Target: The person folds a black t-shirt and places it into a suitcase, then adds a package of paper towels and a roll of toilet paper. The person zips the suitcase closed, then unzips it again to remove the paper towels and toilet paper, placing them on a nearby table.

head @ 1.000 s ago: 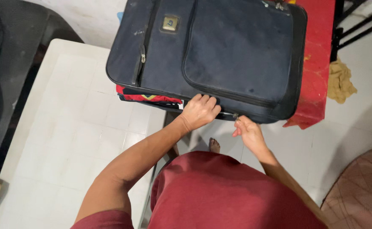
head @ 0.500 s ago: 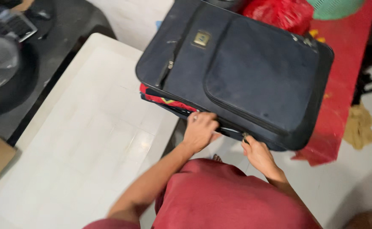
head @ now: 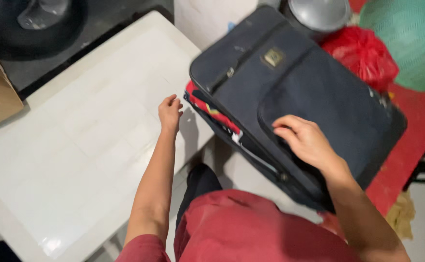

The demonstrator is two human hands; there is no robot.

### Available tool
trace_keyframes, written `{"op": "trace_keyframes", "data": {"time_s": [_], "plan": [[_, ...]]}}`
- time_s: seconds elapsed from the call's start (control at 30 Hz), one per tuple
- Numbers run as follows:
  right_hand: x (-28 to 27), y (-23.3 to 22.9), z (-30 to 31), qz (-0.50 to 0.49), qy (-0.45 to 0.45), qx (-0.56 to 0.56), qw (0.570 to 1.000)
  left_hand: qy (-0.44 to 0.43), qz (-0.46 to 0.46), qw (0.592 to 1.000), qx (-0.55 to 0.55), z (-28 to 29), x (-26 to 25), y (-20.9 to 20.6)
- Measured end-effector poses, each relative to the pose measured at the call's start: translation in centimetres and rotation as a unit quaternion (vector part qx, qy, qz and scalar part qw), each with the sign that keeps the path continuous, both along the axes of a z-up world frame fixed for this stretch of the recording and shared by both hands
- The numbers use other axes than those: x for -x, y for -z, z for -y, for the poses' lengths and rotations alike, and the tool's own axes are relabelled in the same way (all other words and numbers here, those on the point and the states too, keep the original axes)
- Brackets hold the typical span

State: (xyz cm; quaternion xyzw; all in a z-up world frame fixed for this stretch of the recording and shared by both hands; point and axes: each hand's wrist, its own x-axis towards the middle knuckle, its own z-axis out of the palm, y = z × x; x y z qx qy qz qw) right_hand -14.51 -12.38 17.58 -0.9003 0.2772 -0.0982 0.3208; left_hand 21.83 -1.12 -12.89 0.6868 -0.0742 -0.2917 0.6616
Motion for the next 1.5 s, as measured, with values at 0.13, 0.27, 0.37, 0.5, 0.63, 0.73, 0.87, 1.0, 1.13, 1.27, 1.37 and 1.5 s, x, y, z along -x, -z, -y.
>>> {"op": "trace_keyframes", "data": {"time_s": [0.13,0.27,0.37,0.5,0.63,0.73,0.87,1.0,1.13,1.27,1.37,1.5], "plan": [[-8.7,1.1,3.0,0.029,-0.090,0.072,0.993,0.233,-0.081,0.969,-0.005,4.5,-3.7,2.1],[-17.5,3.7,6.3,0.043,-0.098,0.113,0.988,0.275,-0.022,0.950,-0.147,9.0,-4.9,5.9],[-23.1,5.8,8.1,0.040,-0.105,0.146,0.983,0.230,0.048,0.952,-0.197,10.8,-4.1,8.8],[-28.8,8.9,8.8,0.040,-0.162,0.219,0.961,0.251,0.171,0.925,-0.227,12.0,-4.8,9.5],[-30.8,11.4,8.7,-0.113,-0.194,0.247,0.943,0.261,0.107,0.948,-0.150,12.4,-4.9,6.5],[-31.4,12.0,9.4,-0.083,-0.170,0.248,0.950,0.347,0.213,0.875,-0.263,14.2,-5.2,2.5],[-31.0,11.5,9.0,0.063,-0.166,0.247,0.953,0.428,0.258,0.805,-0.319,15.0,-5.4,-1.6],[-29.9,9.2,8.7,0.102,-0.136,0.201,0.965,0.384,0.274,0.831,-0.295,15.7,-5.2,-3.5],[-28.2,6.3,8.3,0.144,-0.114,0.205,0.961,0.318,0.260,0.879,-0.242,15.9,-3.9,-4.8],[-28.4,6.8,6.0,0.127,-0.127,0.195,0.964,0.315,0.289,0.887,-0.172,13.5,-3.5,-5.6],[-29.9,9.5,4.7,0.137,-0.161,0.164,0.964,0.322,0.178,0.923,-0.110,12.0,-3.8,-5.4],[-31.0,11.6,5.8,0.144,-0.159,0.085,0.973,0.325,0.079,0.941,-0.046,11.9,-4.8,-4.7]]}}
